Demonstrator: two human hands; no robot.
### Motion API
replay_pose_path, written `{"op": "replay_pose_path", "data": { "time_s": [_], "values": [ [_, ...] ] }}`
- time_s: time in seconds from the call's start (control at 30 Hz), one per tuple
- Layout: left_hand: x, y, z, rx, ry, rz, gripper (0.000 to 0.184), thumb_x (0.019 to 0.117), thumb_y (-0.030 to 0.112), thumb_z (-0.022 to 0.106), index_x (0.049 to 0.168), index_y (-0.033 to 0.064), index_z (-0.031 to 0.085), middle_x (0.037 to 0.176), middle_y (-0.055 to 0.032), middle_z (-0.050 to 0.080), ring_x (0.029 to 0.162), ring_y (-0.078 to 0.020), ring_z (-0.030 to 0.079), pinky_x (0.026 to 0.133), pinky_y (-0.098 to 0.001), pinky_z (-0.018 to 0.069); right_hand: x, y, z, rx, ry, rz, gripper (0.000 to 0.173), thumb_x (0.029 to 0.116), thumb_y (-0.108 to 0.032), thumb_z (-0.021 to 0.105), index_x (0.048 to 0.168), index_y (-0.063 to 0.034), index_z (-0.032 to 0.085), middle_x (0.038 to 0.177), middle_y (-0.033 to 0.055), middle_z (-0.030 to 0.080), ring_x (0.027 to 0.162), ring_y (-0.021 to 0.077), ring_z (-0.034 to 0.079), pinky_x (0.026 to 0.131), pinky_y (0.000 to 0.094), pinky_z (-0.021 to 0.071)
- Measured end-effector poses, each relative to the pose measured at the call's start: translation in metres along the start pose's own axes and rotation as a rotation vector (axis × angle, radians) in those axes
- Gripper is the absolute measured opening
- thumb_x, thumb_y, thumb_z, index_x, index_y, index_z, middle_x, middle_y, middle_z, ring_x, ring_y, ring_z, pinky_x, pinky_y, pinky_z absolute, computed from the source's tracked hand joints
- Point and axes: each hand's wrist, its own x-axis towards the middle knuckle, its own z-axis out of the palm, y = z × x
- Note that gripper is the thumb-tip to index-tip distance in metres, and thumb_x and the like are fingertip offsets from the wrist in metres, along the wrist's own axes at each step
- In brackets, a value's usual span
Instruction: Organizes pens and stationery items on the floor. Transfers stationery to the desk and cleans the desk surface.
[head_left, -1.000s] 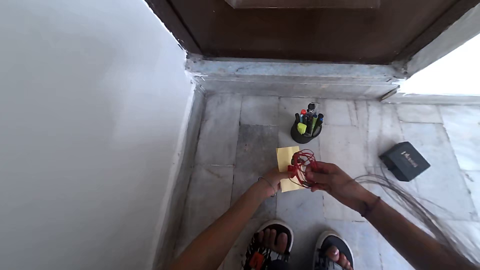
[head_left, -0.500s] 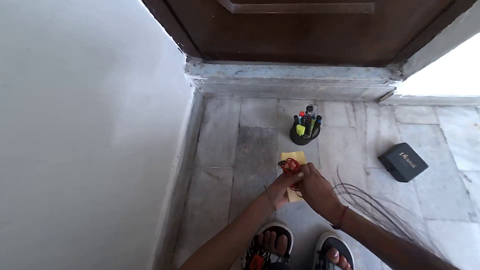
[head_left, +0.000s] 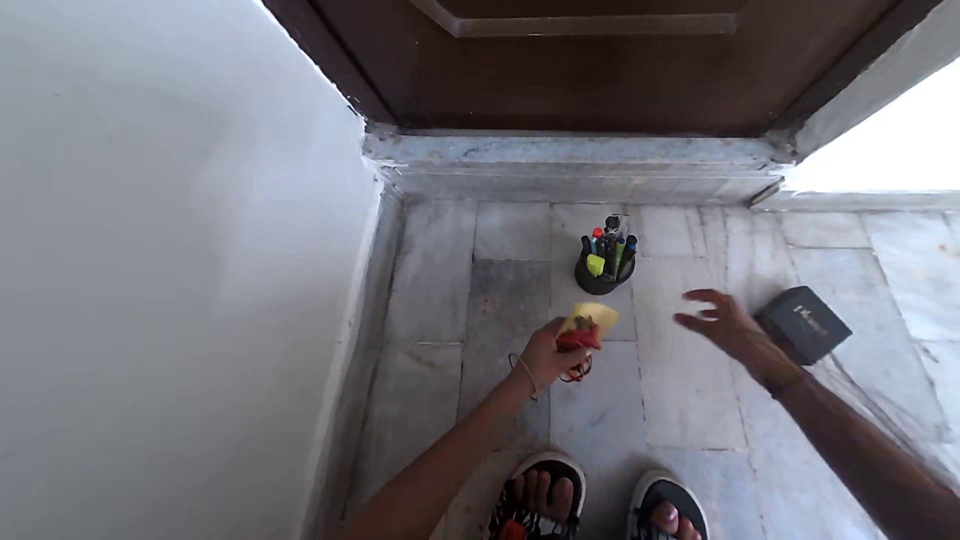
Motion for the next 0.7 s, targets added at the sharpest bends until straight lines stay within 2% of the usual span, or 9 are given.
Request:
{"op": "replay_pose_path", "data": {
  "time_s": [0.03,0.07,0.1,0.17,0.27,0.33,0.43,0.53,0.7],
  "values": [
    [0.001,0.005,-0.003,0.188,-0.053,0.068,0.04,0.0939,0.005,0.071,0.132,-0.0053,0.061,0.142,-0.0182,0.057,0.114,-0.0269,0.066,0.1,-0.0424,0.0532,0.011,0.021,-0.011,-0.066,0.132,0.043,0.06,0.0902,-0.018,0.08,0.139,0.0045,0.054,0.141,0.0381,0.047,0.123,0.0562,0.052,0.099,0.0671,0.0443],
    [0.003,0.012,-0.004,0.359,-0.091,0.113,0.04,0.0937,0.006,0.072,0.132,0.0,0.064,0.155,-0.0169,0.046,0.116,-0.0307,0.066,0.098,-0.0469,0.054,0.022,0.043,-0.021,-0.114,0.249,0.069,0.07,0.0855,-0.019,0.084,0.142,0.0068,0.051,0.144,0.0442,0.039,0.126,0.0647,0.043,0.097,0.0754,0.0387],
    [0.005,0.02,-0.004,0.508,-0.116,0.154,0.039,0.0943,0.007,0.072,0.133,0.0061,0.066,0.162,-0.0156,0.038,0.112,-0.0335,0.068,0.093,-0.0504,0.0557,0.03,0.064,-0.031,-0.161,0.332,0.092,0.079,0.0815,-0.02,0.087,0.145,0.0061,0.048,0.148,0.0456,0.032,0.13,0.0686,0.036,0.095,0.081,0.0348],
    [0.012,0.032,0.0,0.671,-0.144,0.251,0.04,0.0931,0.006,0.072,0.132,0.0104,0.068,0.166,-0.0148,0.032,0.105,-0.0357,0.071,0.084,-0.0529,0.0574,0.042,0.098,-0.052,-0.261,0.373,0.118,0.098,0.0769,-0.024,0.091,0.154,0.0029,0.037,0.158,0.0426,0.019,0.139,0.0696,0.023,0.095,0.0872,0.0278],
    [0.026,0.05,0.008,0.792,-0.172,0.309,0.041,0.0907,0.004,0.076,0.131,0.0101,0.068,0.168,-0.0125,0.028,0.105,-0.0366,0.07,0.083,-0.0522,0.0578,0.048,0.133,-0.079,-0.356,0.292,0.211,0.116,0.0743,-0.027,0.094,0.162,-0.0014,0.022,0.163,0.0389,0.009,0.145,0.066,0.013,0.099,0.0876,0.0225],
    [0.035,0.066,0.013,0.888,-0.198,0.231,0.04,0.0933,0.006,0.073,0.132,0.0093,0.066,0.169,-0.0103,0.027,0.11,-0.0364,0.068,0.087,-0.0514,0.0568,0.053,0.15,-0.087,-0.373,0.222,0.28,0.123,0.0738,-0.031,0.094,0.163,-0.0021,0.015,0.162,0.0398,0.01,0.146,0.0643,0.015,0.102,0.0841,0.025],
    [0.06,0.075,0.017,1.034,-0.259,0.104,0.04,0.0985,0.005,0.064,0.138,0.007,0.06,0.164,-0.012,0.034,0.117,-0.0377,0.065,0.093,-0.0525,0.0549,0.059,0.163,-0.087,-0.413,0.173,0.319,0.13,0.0708,-0.035,0.096,0.163,-0.0019,0.011,0.158,0.0392,0.022,0.145,0.061,0.023,0.105,0.0789,0.0303],
    [0.072,0.079,0.019,1.137,-0.299,0.122,0.036,0.0996,0.004,0.063,0.136,0.0034,0.06,0.154,-0.0159,0.045,0.115,-0.039,0.065,0.093,-0.0536,0.0548,0.063,0.164,-0.083,-0.419,0.203,0.317,0.133,0.0656,-0.029,0.099,0.163,-0.0027,0.013,0.156,0.0406,0.024,0.143,0.0621,0.026,0.102,0.0801,0.0317],
    [0.068,0.081,0.008,1.128,-0.289,0.226,0.036,0.0967,-0.002,0.064,0.133,0.0007,0.063,0.152,-0.0168,0.049,0.113,-0.0389,0.066,0.095,-0.051,0.0544,0.062,0.153,-0.08,-0.382,0.245,0.263,0.127,0.0618,-0.025,0.1,0.16,0.0018,0.024,0.151,0.0435,0.03,0.135,0.0639,0.035,0.1,0.0742,0.0402]
  ]
}}
